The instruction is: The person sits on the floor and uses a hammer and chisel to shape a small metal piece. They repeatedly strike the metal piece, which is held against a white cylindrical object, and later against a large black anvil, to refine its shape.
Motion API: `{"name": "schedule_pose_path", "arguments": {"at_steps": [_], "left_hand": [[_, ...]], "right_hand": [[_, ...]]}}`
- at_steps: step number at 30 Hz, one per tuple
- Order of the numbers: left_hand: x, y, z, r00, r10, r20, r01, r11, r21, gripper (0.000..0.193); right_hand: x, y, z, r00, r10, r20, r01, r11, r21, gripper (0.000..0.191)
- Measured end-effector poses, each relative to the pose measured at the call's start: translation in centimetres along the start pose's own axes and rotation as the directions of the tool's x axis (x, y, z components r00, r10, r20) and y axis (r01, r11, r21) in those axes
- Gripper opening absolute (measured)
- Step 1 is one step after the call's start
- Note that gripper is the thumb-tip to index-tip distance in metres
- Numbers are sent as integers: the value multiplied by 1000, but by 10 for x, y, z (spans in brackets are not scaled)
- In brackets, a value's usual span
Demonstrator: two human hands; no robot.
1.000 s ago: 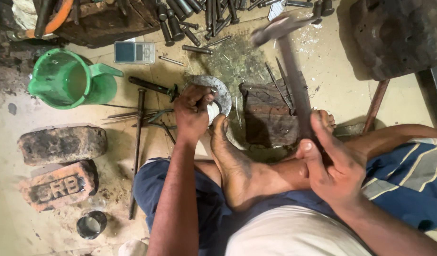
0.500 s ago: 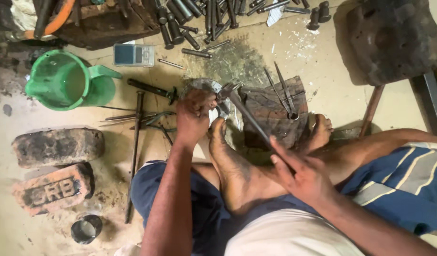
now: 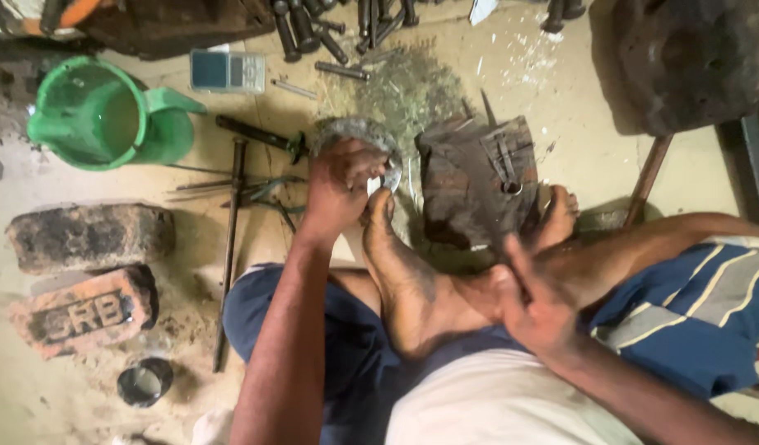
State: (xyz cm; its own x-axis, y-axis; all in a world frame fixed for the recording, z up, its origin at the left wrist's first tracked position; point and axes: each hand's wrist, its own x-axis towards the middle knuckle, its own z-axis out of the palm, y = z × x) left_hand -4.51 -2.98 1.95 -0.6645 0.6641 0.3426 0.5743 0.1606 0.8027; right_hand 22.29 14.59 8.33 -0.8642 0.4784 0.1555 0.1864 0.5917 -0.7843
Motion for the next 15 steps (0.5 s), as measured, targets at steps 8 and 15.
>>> {"name": "schedule_pose_path", "arguments": {"at_steps": [8,15], "left_hand": [[-1,-3,2,977,199,-77,-196,980,44,33],[-1,2,7,935,-134,-329,83,983,-164,18]], "right_hand": [[-7,7,3,983,-169,70,172,985,-31,40],[-7,10,0,993,85,82,-94,989,111,42]]}}
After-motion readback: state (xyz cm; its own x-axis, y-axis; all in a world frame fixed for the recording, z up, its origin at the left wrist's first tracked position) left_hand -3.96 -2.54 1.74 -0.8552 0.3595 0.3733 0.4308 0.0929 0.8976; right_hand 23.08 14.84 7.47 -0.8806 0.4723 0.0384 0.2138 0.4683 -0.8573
